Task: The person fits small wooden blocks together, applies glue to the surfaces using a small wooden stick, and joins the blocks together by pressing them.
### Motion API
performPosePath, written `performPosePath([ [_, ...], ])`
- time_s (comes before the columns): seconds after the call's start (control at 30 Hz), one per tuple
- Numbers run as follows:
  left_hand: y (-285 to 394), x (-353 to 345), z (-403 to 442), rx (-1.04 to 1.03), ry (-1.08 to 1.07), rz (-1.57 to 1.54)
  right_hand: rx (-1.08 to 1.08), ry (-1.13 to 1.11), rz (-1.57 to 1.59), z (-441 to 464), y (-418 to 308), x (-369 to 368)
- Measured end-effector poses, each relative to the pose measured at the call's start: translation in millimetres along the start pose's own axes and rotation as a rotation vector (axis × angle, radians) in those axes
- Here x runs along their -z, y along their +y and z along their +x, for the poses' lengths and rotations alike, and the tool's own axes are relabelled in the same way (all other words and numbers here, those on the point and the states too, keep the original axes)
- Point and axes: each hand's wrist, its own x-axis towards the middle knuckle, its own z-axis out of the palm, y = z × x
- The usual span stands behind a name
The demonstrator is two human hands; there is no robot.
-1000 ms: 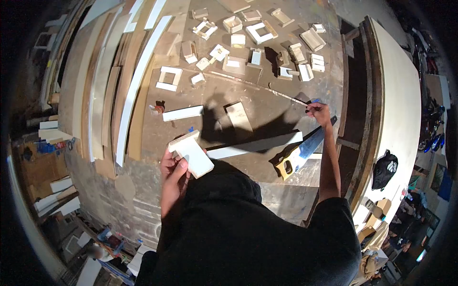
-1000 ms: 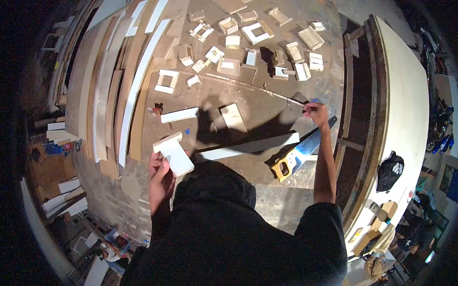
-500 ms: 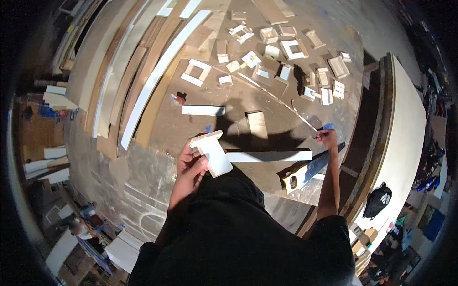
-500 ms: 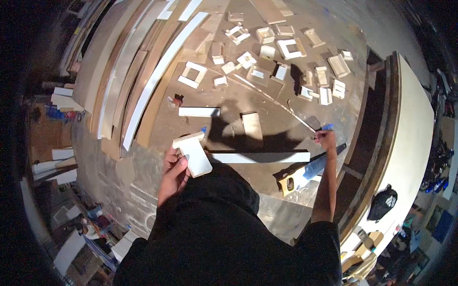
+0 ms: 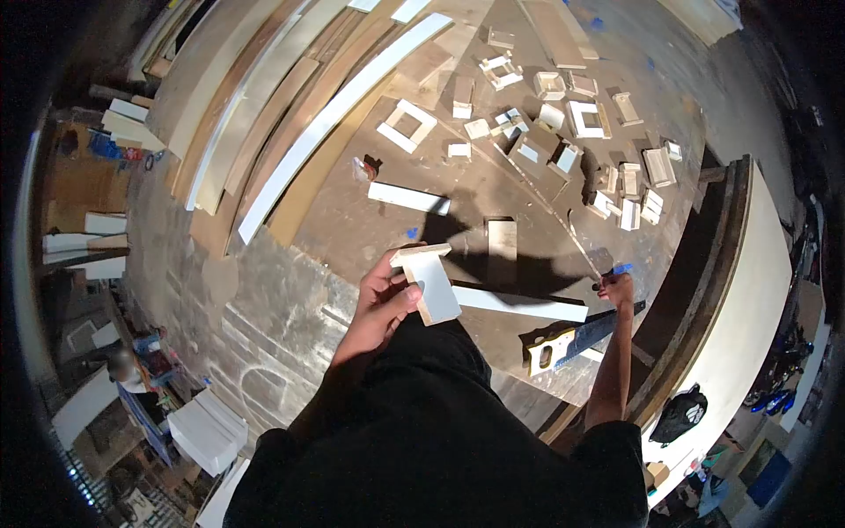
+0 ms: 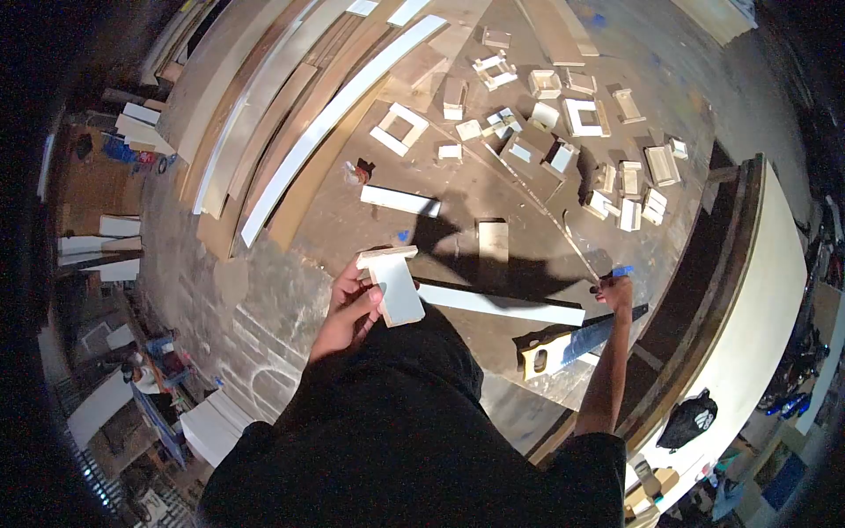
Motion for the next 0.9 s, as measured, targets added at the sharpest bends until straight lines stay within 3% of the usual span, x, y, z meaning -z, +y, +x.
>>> performPosePath([
  [0.13, 1.5, -4.9, -0.2, 0.029, -0.023, -0.039, -0.046, -0.024, -0.034, -0.9, -14.4, -3.6],
  [0.23, 0.4, -1.1, 1.6, 0.040, -0.101, -0.070, 0.029, 0.083, -0.228, -13.2, -36.0, -5.9],
  [0.27, 0.3, -0.6, 0.9, 0.046, -0.097, -0.069, 0.258, 0.017, -0.531, -1.7, -21.7, 1.4],
  [0.33, -1.8, -1.6, 0.0, 0.003, -0.086, -0.020, 0.487, -0.056, -0.832, 3.5, -17.0, 2.9],
  [0.4, -1.7, -1.2, -0.5, -0.003, -0.090, -0.016, 0.094, 0.063, -0.602, -2.6, -31.0, -3.3],
  [0.5, -1.5, 3.4, -1.4, -0.009, -0.096, -0.049, -0.119, 0.039, -0.434, -4.9, -43.5, -6.5],
  [0.67, 4.6, 14.3, 0.7, -0.020, -0.083, -0.083, -0.108, -0.199, -0.323, -14.0, -48.0, -0.2],
  [0.7, 3.1, 17.6, 1.4, -0.030, -0.075, -0.078, -0.059, -0.282, -0.241, -9.1, -35.3, 6.6],
  [0.73, 2.5, 20.0, 2.8, -0.041, -0.069, -0.071, -0.268, -0.373, 0.136, 1.3, -25.9, 11.3],
  [0.9, 6.4, 22.8, 6.1, -0.039, -0.072, -0.087, -0.058, -0.398, -0.107, -15.8, -28.6, 2.4],
])
